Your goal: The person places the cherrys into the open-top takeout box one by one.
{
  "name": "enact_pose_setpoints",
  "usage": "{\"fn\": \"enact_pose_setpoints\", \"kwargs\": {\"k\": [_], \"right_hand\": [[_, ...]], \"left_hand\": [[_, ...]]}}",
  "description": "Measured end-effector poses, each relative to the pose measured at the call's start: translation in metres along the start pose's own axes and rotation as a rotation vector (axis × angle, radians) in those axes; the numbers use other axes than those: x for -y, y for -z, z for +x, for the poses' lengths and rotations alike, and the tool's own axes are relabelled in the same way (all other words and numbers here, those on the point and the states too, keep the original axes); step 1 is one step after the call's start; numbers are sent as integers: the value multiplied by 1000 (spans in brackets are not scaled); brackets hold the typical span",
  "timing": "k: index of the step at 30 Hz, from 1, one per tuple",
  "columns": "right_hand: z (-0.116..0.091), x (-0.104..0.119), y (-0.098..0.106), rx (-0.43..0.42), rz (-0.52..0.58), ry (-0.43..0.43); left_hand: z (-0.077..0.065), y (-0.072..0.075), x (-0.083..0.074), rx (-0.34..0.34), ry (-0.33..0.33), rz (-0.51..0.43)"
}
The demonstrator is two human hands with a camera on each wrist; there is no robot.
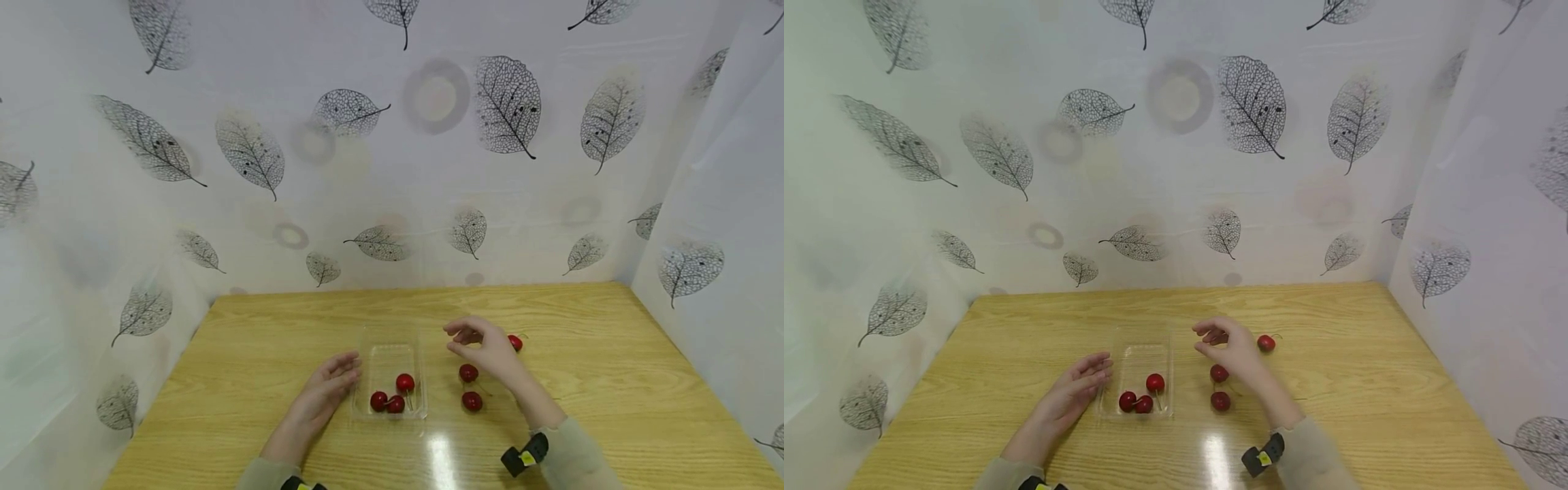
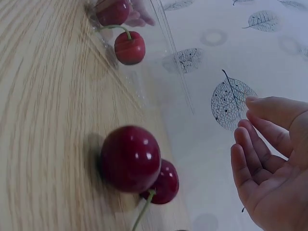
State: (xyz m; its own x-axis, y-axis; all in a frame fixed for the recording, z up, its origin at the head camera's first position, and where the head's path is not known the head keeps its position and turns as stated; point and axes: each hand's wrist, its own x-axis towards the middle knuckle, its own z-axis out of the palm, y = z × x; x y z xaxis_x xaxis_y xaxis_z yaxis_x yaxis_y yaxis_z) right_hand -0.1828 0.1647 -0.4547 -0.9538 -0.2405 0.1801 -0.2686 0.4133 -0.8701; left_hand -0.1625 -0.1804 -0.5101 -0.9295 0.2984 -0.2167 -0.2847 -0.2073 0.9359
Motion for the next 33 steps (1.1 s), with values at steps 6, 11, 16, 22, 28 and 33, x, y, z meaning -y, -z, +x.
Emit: {"fn": "enact_pose_setpoints", "kwargs": {"k": [6, 11, 16, 22, 28, 33], "right_hand": [[-3, -9, 12, -31, -19, -25], [-5, -13, 24, -46, -21, -30], [-9, -16, 35, -65, -21, -68], [-13, -23, 46, -85, -26, -86], [-17, -32, 56, -113, -57, -96], [-19, -42, 64, -128, -78, -109]], "left_hand": [[-1, 1, 0, 3, 12, -8], [0, 1, 1, -3, 0, -8], [0, 0, 1, -1, -4, -4], [0, 2, 1, -2, 9, -7], [-1, 2, 1, 7, -8, -2], [0, 2, 1, 8, -9, -1]]}}
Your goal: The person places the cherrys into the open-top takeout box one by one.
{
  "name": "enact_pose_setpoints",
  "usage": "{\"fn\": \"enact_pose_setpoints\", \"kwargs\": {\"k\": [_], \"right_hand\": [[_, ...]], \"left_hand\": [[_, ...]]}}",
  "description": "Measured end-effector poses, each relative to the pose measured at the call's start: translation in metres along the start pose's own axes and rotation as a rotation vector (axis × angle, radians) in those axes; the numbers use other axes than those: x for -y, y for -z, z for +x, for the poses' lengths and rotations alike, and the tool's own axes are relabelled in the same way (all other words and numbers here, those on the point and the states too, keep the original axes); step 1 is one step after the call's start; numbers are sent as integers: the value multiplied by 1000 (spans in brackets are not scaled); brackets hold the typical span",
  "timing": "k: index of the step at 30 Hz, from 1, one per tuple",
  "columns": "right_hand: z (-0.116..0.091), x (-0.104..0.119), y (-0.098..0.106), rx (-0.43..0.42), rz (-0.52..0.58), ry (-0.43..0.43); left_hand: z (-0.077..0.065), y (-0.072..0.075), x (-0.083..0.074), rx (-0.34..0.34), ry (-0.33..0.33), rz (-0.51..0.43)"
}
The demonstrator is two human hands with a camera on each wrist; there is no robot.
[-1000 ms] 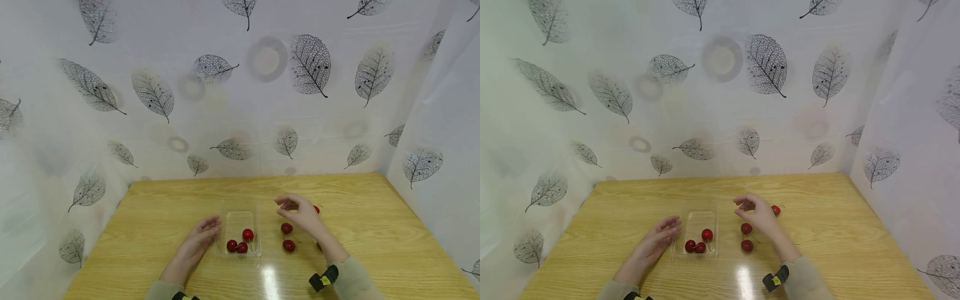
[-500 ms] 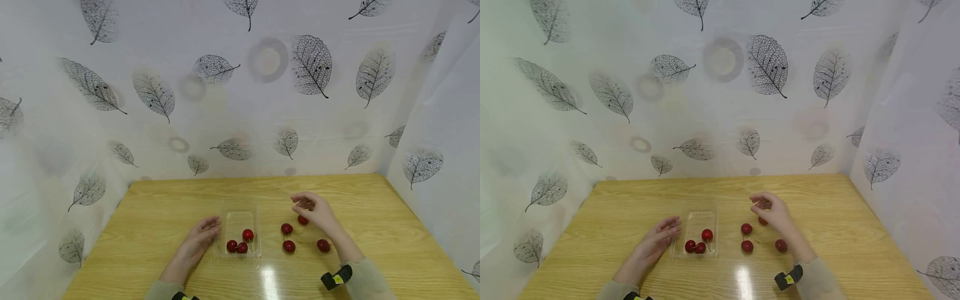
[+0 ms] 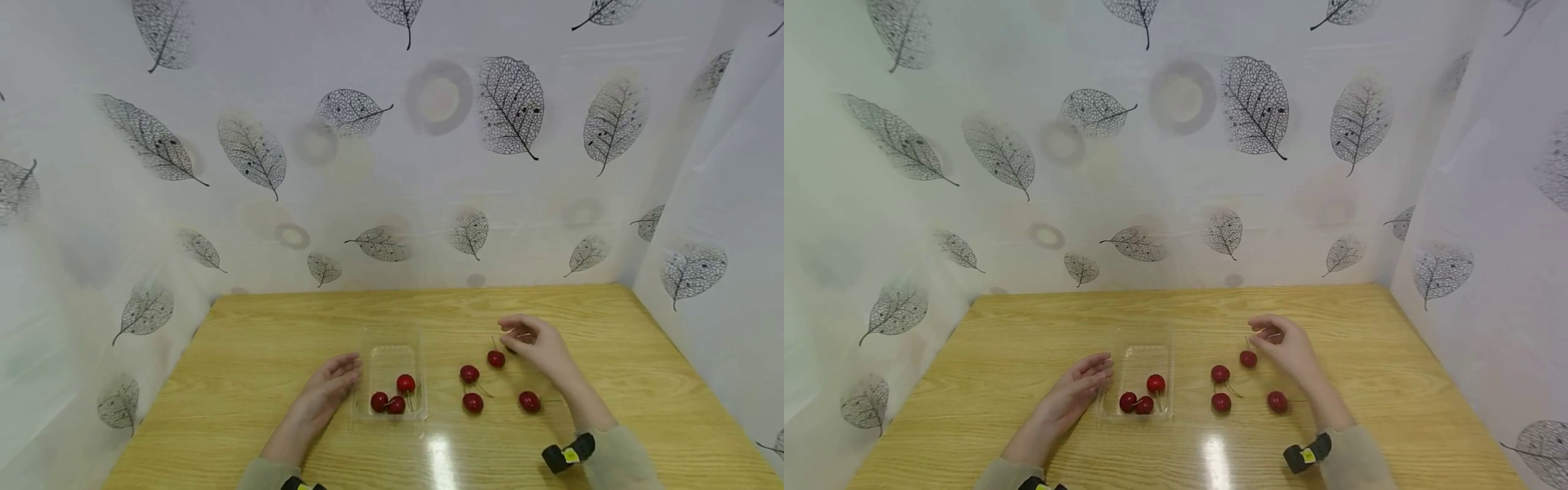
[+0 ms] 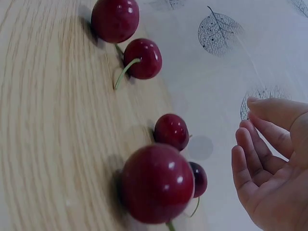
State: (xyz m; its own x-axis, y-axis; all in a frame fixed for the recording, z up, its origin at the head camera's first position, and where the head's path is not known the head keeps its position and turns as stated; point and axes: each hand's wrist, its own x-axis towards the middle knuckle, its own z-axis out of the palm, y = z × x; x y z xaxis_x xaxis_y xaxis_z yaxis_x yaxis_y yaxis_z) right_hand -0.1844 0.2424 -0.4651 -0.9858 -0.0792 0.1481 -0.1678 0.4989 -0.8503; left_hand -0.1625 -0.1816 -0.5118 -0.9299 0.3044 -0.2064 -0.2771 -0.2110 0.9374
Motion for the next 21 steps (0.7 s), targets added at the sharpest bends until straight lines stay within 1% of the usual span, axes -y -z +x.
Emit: {"fn": "enact_pose_setpoints", "kwargs": {"k": [9, 14, 21], "right_hand": [[-2, -14, 9, -19, -35, -46], [-5, -19, 13, -22, -48, -77], [-6, -29, 16, -35, -50, -93]], "left_hand": [[-1, 1, -1, 8, 10, -2], [0, 2, -1, -2, 18, -5], [0, 2, 1, 3, 9, -3]]}}
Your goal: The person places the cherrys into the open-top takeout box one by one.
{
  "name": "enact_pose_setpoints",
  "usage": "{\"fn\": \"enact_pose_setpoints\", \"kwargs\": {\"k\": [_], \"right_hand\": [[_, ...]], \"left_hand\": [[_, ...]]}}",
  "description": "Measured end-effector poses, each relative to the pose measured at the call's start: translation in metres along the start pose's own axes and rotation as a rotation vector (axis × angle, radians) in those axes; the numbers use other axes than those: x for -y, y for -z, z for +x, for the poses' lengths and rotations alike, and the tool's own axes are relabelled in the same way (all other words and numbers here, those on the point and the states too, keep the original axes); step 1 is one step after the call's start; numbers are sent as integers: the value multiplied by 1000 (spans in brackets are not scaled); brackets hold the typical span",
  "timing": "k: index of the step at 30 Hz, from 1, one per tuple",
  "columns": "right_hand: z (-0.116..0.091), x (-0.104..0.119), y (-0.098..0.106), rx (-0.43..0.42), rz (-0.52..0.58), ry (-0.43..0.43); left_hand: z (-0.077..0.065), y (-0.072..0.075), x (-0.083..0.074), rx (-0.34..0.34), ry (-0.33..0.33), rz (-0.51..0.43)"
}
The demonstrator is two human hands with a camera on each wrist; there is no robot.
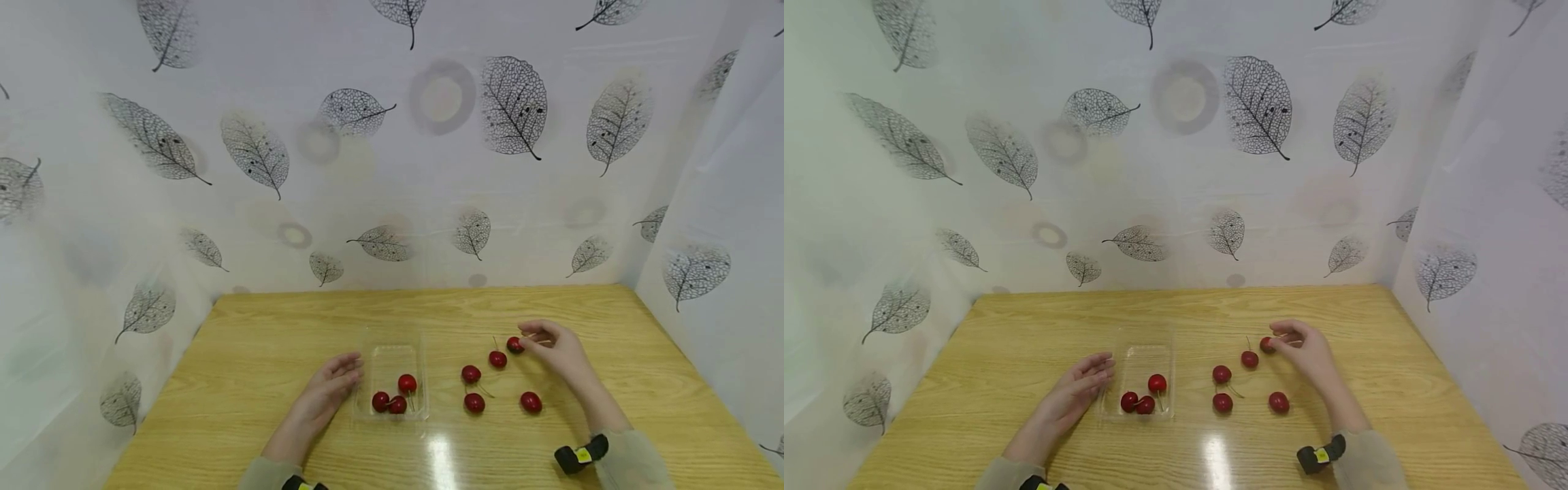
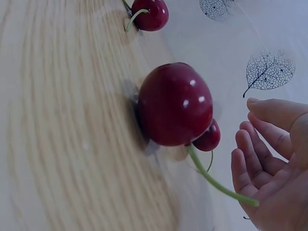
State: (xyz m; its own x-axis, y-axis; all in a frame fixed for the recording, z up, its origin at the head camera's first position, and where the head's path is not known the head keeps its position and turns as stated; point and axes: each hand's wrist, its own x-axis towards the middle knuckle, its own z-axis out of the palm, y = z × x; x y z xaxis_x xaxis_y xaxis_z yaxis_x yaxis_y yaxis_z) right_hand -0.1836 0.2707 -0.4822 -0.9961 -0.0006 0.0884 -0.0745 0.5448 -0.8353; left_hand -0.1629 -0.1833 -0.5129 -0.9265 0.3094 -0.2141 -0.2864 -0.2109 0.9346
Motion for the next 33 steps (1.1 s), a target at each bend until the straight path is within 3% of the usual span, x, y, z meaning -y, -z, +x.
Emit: {"fn": "enact_pose_setpoints", "kwargs": {"k": [17, 33], "right_hand": [[3, -10, -2, 32, -55, -88], [5, -15, -8, 36, -78, -115]], "left_hand": [[2, -1, -2, 12, -5, -9], [0, -1, -2, 10, -1, -15]]}}
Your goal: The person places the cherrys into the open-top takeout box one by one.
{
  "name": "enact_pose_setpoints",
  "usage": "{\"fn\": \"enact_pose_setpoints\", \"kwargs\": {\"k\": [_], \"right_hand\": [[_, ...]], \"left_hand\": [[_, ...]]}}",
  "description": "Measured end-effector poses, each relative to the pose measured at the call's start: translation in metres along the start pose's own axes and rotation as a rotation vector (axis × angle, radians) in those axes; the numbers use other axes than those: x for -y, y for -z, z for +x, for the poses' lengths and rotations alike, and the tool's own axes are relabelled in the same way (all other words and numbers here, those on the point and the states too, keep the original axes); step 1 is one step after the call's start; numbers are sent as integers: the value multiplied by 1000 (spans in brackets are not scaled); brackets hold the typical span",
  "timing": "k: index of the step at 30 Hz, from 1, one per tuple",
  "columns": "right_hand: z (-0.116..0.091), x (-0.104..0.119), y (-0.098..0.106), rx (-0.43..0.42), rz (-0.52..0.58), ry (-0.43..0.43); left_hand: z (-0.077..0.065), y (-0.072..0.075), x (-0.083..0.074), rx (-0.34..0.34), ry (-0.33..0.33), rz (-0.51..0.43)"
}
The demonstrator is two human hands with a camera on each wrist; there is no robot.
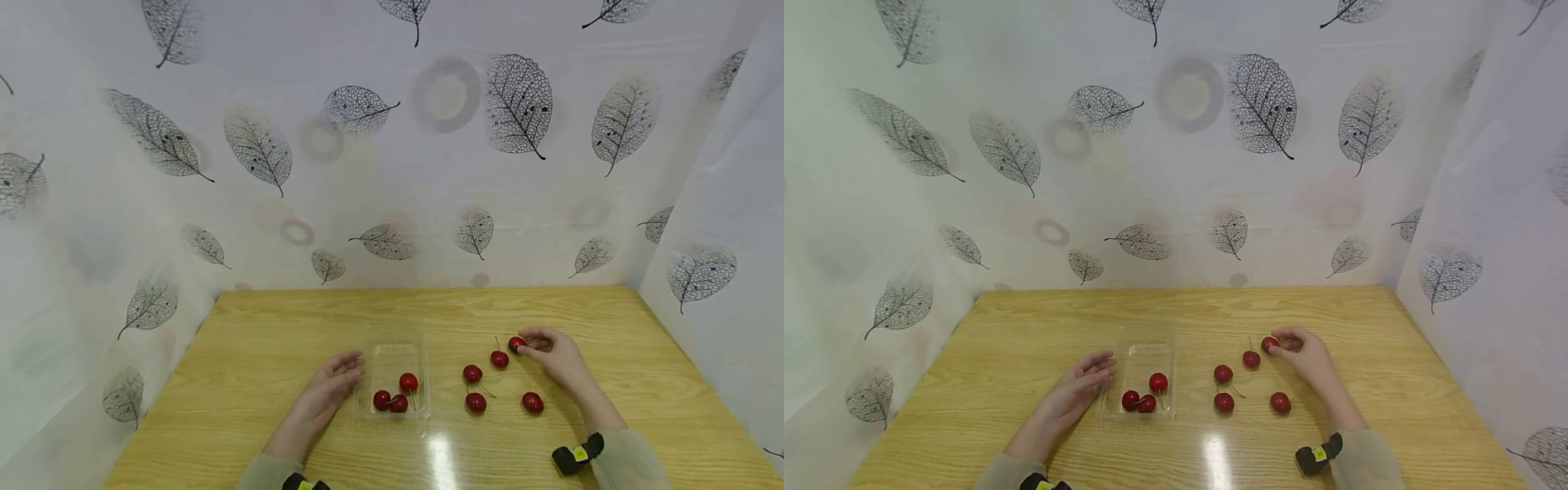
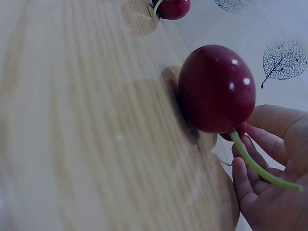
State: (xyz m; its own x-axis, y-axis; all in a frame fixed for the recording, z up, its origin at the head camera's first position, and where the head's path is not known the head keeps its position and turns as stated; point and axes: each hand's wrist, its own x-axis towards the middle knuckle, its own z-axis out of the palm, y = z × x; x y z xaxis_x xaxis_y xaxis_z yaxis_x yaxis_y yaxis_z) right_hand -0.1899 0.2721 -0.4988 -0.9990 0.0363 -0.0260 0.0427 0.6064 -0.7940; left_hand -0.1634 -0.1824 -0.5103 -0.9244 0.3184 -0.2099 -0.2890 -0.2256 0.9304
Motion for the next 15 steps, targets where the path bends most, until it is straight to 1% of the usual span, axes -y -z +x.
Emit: {"fn": "enact_pose_setpoints", "kwargs": {"k": [5, 15], "right_hand": [[1, -1, -2, 3, -18, 14], [2, -1, -2, 22, -47, 5]], "left_hand": [[0, 0, 0, -5, 2, -1], [0, 0, 0, -13, 9, -3]]}}
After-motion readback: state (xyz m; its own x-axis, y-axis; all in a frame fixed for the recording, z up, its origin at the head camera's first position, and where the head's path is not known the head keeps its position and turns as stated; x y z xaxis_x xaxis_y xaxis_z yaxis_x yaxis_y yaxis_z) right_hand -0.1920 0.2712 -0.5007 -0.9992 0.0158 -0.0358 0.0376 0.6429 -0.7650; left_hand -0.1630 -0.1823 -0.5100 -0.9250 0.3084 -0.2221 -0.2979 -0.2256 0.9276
